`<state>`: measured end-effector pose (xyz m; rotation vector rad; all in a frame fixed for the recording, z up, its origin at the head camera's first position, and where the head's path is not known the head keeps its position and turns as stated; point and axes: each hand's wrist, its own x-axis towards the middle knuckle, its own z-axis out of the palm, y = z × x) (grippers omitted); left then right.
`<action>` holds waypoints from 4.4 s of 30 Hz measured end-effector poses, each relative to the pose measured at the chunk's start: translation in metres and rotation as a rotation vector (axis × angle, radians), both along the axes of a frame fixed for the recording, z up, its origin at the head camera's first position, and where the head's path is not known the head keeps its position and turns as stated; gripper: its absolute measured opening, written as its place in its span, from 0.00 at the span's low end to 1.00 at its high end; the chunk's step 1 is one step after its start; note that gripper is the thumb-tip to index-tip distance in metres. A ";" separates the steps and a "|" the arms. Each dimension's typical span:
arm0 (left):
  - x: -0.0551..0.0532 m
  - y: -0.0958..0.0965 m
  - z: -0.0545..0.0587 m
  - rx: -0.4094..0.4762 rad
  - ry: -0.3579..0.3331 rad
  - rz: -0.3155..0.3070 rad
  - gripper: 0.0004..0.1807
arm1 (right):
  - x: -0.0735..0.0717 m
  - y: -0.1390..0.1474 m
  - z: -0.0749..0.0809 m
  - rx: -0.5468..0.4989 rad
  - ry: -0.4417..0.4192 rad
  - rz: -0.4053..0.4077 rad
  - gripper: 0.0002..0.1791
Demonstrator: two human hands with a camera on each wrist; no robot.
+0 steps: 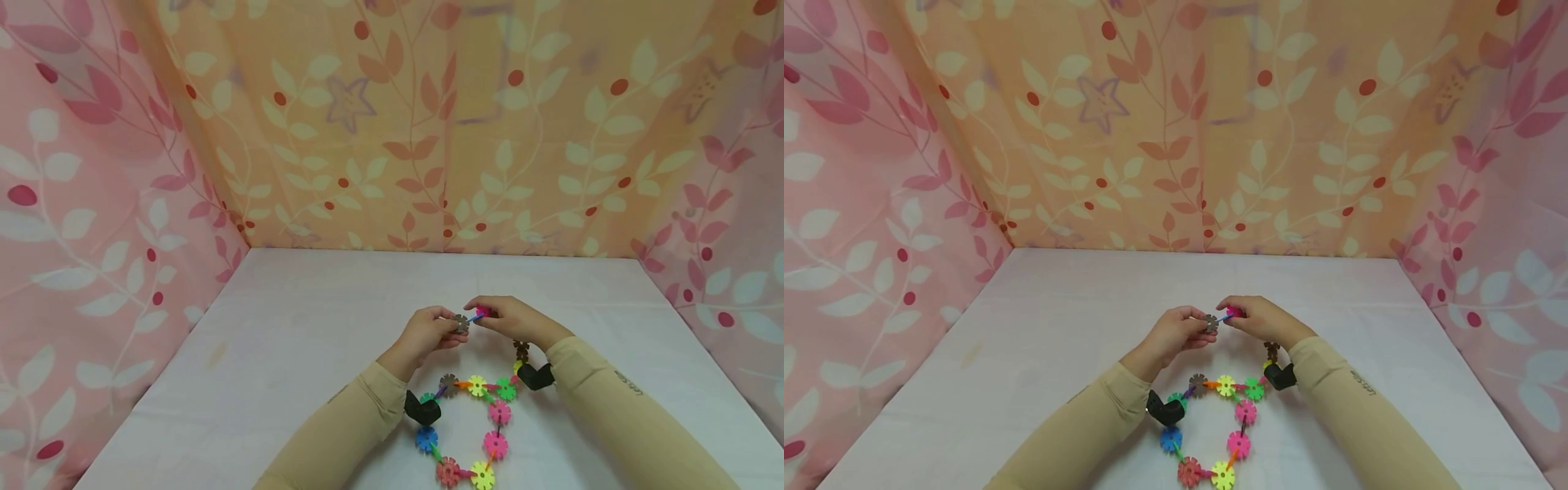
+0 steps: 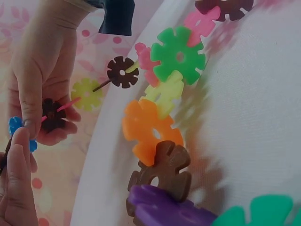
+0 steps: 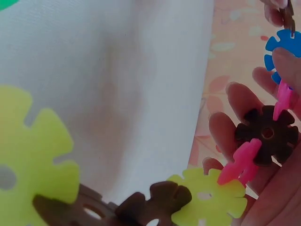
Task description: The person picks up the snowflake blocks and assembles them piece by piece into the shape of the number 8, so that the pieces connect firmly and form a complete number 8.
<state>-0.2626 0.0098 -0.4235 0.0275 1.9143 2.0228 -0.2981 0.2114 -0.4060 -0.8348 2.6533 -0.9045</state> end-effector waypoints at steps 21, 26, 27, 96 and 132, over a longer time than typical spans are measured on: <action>0.001 0.003 0.001 -0.086 0.036 0.030 0.05 | -0.001 -0.007 0.004 -0.012 0.032 0.058 0.06; 0.000 0.003 -0.001 -0.097 0.012 0.042 0.05 | -0.001 -0.007 0.003 -0.053 -0.004 0.073 0.03; -0.001 0.003 -0.002 -0.104 0.008 0.043 0.05 | -0.001 -0.007 0.002 -0.059 -0.008 0.081 0.03; -0.016 -0.087 -0.023 -0.890 0.254 -0.419 0.06 | 0.015 0.061 -0.019 0.131 -0.102 -0.117 0.18; 0.001 0.015 0.014 -0.814 0.442 -0.195 0.05 | 0.017 0.056 -0.015 0.036 -0.063 -0.118 0.20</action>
